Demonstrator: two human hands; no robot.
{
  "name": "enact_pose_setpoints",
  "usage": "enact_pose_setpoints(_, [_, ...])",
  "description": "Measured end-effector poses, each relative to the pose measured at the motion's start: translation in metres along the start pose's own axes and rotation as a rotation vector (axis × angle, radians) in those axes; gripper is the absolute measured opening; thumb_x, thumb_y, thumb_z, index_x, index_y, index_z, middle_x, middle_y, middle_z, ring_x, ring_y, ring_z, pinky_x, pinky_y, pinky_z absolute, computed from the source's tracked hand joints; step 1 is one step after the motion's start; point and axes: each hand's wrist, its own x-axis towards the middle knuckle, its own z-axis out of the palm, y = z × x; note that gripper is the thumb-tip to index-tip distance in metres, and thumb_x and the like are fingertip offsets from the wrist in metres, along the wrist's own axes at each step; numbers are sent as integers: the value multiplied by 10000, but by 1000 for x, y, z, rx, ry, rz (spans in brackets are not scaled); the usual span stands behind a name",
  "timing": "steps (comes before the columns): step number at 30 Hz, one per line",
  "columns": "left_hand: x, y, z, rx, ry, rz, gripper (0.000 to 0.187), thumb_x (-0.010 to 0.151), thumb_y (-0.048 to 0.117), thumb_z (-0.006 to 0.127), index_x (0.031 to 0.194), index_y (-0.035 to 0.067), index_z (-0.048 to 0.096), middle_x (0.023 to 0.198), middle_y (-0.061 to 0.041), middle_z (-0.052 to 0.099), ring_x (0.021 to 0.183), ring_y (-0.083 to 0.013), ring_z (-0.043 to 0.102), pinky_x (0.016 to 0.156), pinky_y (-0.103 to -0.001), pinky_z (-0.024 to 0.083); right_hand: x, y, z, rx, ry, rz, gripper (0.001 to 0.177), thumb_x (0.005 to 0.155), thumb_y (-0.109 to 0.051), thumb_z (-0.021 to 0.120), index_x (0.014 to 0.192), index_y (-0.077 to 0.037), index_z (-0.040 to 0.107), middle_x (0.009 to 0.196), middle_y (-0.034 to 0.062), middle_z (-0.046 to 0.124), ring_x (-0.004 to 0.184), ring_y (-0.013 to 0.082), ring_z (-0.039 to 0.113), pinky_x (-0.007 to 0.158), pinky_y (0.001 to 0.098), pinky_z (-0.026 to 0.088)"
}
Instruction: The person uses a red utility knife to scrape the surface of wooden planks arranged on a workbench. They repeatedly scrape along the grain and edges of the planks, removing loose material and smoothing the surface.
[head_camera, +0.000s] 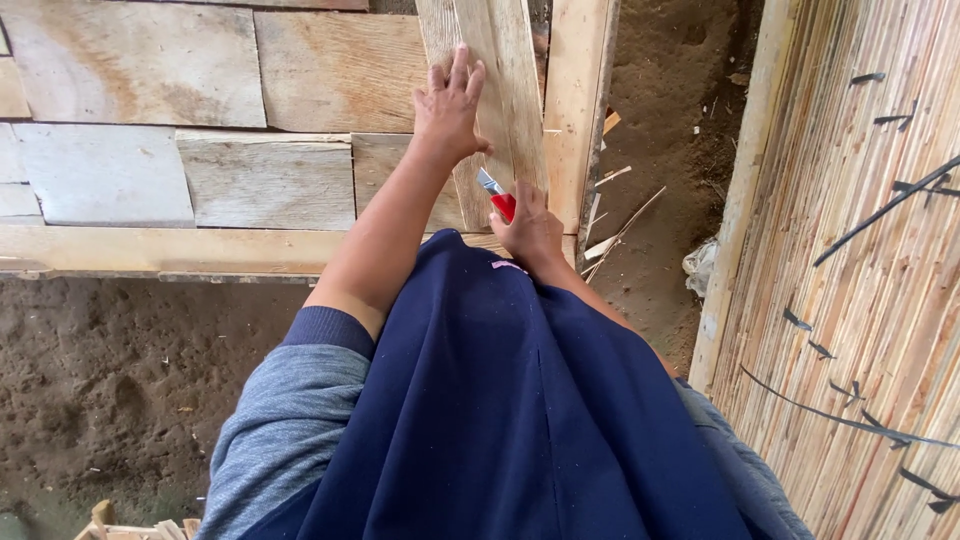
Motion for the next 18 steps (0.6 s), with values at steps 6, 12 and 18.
enact_pose_setpoints(6, [7,-5,9,95,121,47,1262,691,763,843,1598,148,219,1680,-106,10,1397,-408,237,942,-574,540,1,-31,-57,198,-248,260,329,840,-275,599,1122,-179,460,1086,94,683,946,383,655,805,491,459])
enact_pose_setpoints(12, [3,-1,-5,140,38,18,1347,751,696,824,1658,144,-6,1706,-65,-86,1507,-393,134,1020,-559,493,61,-5,-49,414,-34,139,400,935,-235,500,1307,-96,553,1126,194,691,927,358,656,779,433,483])
enact_pose_setpoints(18, [13,0,12,25,162,36,1337,619,570,950,1630,106,208,1688,-163,96,1412,-419,286,900,-594,524,125,-62,-77,7,-44,110,263,1051,-324,381,1279,-200,422,1056,203,703,948,412,732,825,522,585])
